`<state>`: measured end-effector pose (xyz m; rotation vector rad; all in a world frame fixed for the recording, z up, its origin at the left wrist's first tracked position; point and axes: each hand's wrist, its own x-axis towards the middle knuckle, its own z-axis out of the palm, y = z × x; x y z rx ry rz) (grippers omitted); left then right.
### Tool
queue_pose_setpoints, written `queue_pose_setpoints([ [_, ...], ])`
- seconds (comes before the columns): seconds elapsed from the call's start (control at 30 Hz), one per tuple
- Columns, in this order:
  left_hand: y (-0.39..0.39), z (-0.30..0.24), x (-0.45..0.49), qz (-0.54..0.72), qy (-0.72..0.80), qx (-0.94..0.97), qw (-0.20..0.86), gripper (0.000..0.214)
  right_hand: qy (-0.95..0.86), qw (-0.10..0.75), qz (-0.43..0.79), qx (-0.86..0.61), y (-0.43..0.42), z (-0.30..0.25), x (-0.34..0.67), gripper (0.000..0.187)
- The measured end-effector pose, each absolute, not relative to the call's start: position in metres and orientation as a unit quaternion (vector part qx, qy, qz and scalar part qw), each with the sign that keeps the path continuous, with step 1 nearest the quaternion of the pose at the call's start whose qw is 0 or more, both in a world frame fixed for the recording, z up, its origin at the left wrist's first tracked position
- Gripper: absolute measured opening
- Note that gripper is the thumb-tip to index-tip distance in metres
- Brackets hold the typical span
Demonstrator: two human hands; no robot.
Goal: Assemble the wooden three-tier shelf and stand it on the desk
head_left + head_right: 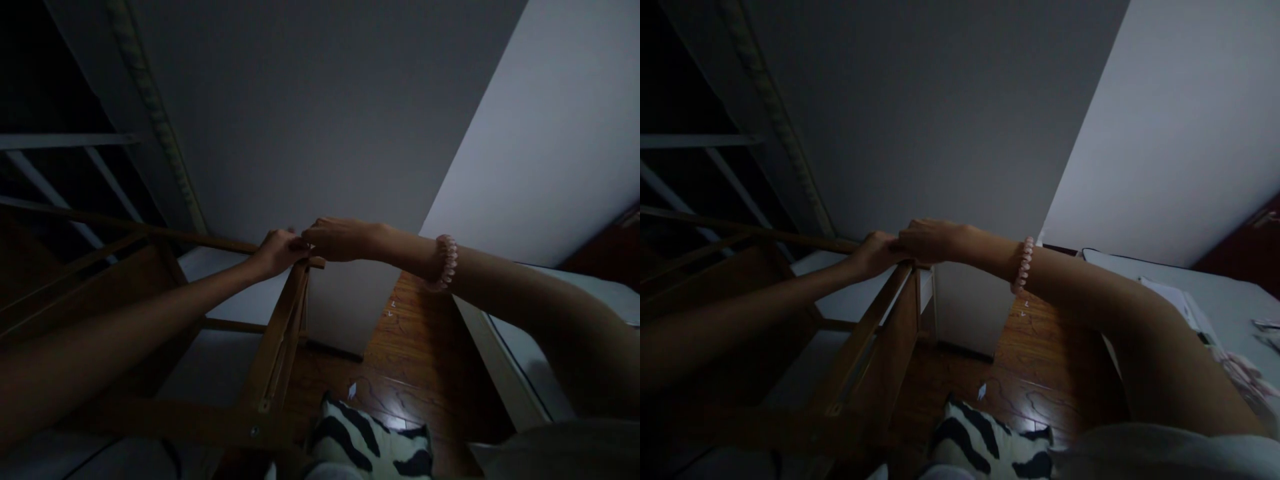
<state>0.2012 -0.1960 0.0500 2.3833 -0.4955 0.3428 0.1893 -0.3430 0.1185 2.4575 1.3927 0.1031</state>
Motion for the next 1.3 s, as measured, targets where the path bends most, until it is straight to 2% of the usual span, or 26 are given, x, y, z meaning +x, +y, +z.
queue_pose_setpoints([
  [0.3, -0.189, 0.04, 0.211, 0.134, -0.254, 0.894, 0.345, 0.022, 0.685, 0.289, 0.17, 0.647, -0.364, 0.115, 0.233, 0.032],
  [0.5, -0.187, 0.04, 0.212, 0.132, -0.272, 0.89, 0.342, 0.023, 0.753, 0.287, 0.237, 0.542, -0.363, 0.11, 0.258, 0.035],
  [0.67, -0.187, 0.041, 0.205, 0.136, -0.253, 0.894, 0.344, 0.024, 0.73, 0.254, 0.233, 0.59, -0.36, 0.102, 0.254, 0.034],
  [0.97, -0.185, 0.036, 0.21, 0.161, -0.226, 0.904, 0.326, 0.027, 0.506, 0.172, 0.143, 0.833, -0.335, 0.104, 0.199, 0.027],
  [1.07, -0.184, 0.03, 0.216, 0.164, -0.199, 0.907, 0.333, 0.027, 0.492, 0.17, 0.13, 0.844, -0.329, 0.11, 0.2, 0.026],
  [1.3, -0.189, 0.039, 0.206, 0.098, -0.219, 0.892, 0.382, 0.033, 0.595, 0.204, 0.095, 0.772, -0.345, 0.116, 0.223, 0.023],
])
